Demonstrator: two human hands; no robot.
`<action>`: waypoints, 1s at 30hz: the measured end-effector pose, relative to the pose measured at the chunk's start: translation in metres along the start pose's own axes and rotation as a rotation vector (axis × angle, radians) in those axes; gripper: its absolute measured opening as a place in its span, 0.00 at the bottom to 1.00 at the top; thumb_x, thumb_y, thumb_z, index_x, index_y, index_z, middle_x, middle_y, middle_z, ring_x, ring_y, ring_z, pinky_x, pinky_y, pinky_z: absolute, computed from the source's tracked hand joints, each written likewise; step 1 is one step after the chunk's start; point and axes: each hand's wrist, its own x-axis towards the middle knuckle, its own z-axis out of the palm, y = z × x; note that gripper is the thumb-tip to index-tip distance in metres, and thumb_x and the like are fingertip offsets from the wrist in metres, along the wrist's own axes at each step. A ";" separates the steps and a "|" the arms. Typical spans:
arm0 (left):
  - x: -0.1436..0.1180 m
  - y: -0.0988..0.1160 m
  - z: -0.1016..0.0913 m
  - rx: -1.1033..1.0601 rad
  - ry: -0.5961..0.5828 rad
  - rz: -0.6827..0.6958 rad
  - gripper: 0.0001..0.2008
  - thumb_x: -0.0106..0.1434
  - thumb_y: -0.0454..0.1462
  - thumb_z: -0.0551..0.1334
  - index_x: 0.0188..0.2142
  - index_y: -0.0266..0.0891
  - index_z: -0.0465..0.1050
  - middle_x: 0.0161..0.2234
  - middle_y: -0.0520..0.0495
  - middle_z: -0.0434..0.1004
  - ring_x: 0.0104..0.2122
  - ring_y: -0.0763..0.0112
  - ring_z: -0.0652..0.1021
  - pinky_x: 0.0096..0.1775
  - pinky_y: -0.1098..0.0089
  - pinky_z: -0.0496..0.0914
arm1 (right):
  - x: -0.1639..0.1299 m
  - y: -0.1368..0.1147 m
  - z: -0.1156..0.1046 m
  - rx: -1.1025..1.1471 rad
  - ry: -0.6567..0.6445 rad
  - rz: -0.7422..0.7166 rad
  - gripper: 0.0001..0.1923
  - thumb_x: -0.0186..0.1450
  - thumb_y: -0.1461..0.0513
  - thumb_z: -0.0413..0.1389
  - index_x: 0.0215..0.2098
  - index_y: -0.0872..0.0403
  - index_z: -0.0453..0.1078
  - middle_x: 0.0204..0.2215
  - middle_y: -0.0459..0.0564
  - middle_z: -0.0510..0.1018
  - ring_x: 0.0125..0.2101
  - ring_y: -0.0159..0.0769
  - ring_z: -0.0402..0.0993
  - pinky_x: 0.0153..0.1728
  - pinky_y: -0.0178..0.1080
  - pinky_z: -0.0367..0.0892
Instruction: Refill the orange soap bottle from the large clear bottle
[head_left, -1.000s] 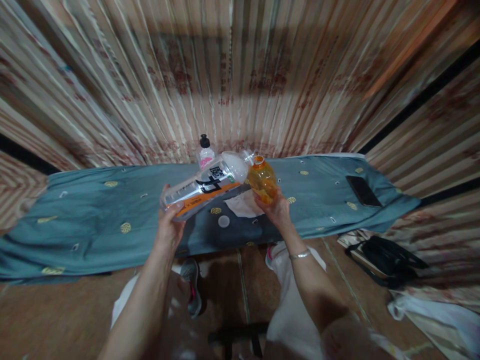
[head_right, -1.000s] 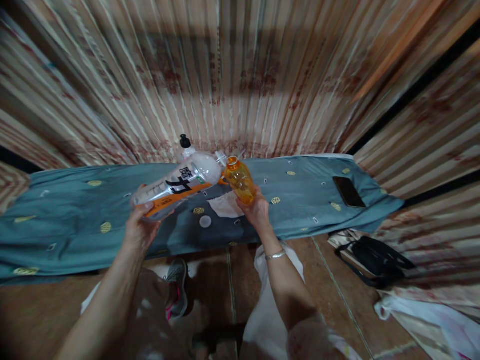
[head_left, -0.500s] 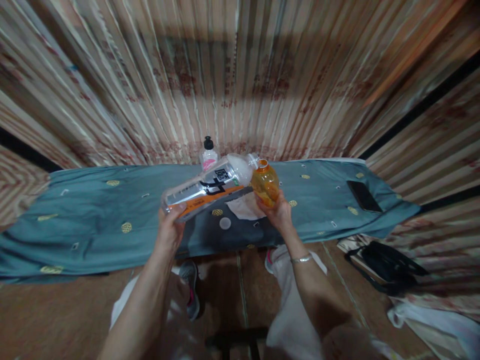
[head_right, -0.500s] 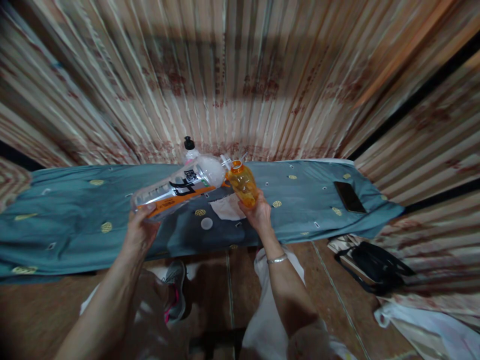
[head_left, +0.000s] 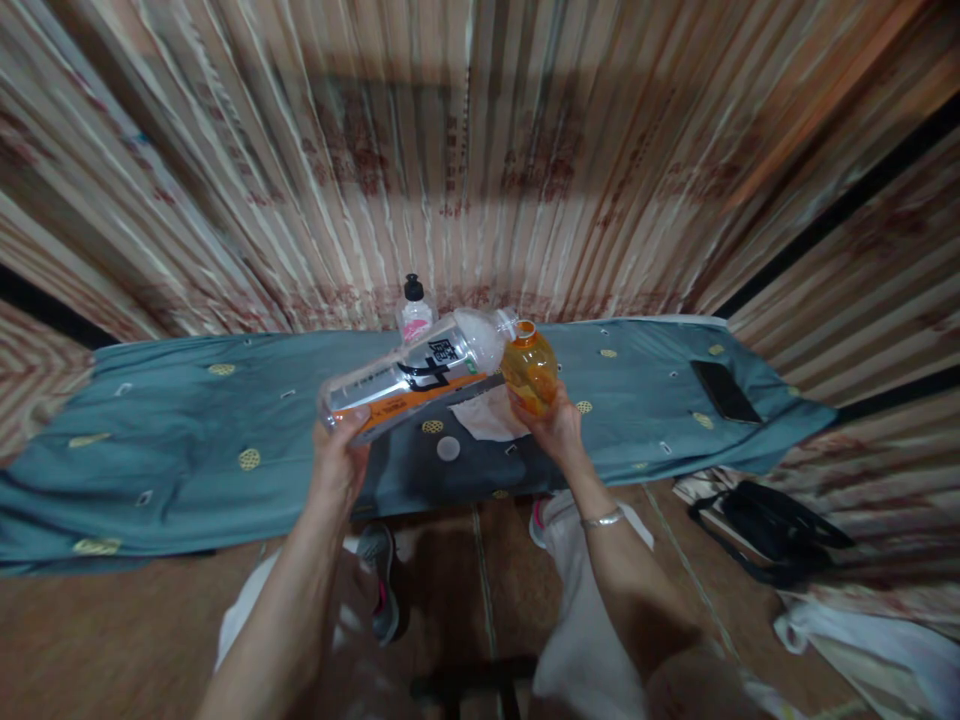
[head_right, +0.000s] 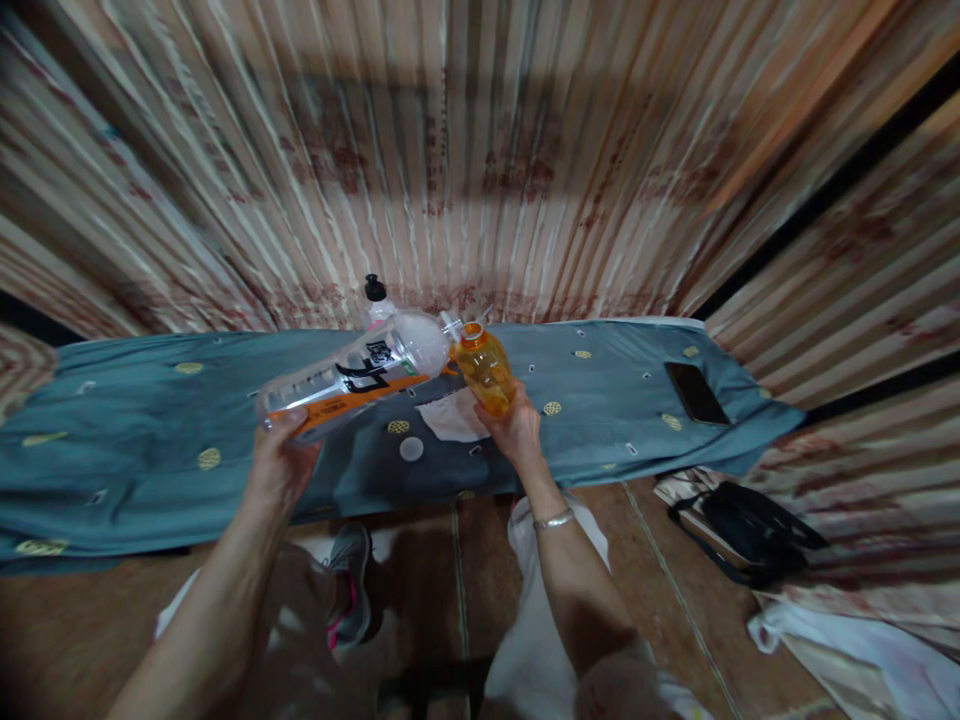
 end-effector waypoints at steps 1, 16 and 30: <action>0.000 0.000 0.000 -0.001 0.000 -0.003 0.26 0.42 0.38 0.75 0.43 0.42 0.76 0.39 0.46 0.84 0.50 0.46 0.81 0.52 0.49 0.75 | 0.000 0.000 0.000 0.001 0.001 0.002 0.36 0.58 0.42 0.61 0.55 0.57 0.65 0.43 0.62 0.84 0.42 0.53 0.83 0.43 0.49 0.76; -0.001 -0.003 -0.002 -0.011 0.015 0.018 0.31 0.41 0.38 0.75 0.47 0.42 0.75 0.45 0.45 0.83 0.51 0.51 0.80 0.51 0.56 0.74 | -0.002 -0.001 0.002 -0.014 0.035 -0.004 0.35 0.60 0.43 0.60 0.55 0.57 0.66 0.44 0.62 0.84 0.43 0.52 0.83 0.43 0.48 0.76; -0.001 0.001 -0.002 -0.006 0.049 0.039 0.33 0.38 0.38 0.76 0.47 0.45 0.74 0.47 0.48 0.82 0.52 0.52 0.78 0.50 0.58 0.73 | 0.000 -0.001 0.005 -0.026 0.061 -0.046 0.34 0.60 0.45 0.61 0.56 0.57 0.65 0.45 0.62 0.84 0.44 0.51 0.83 0.43 0.46 0.76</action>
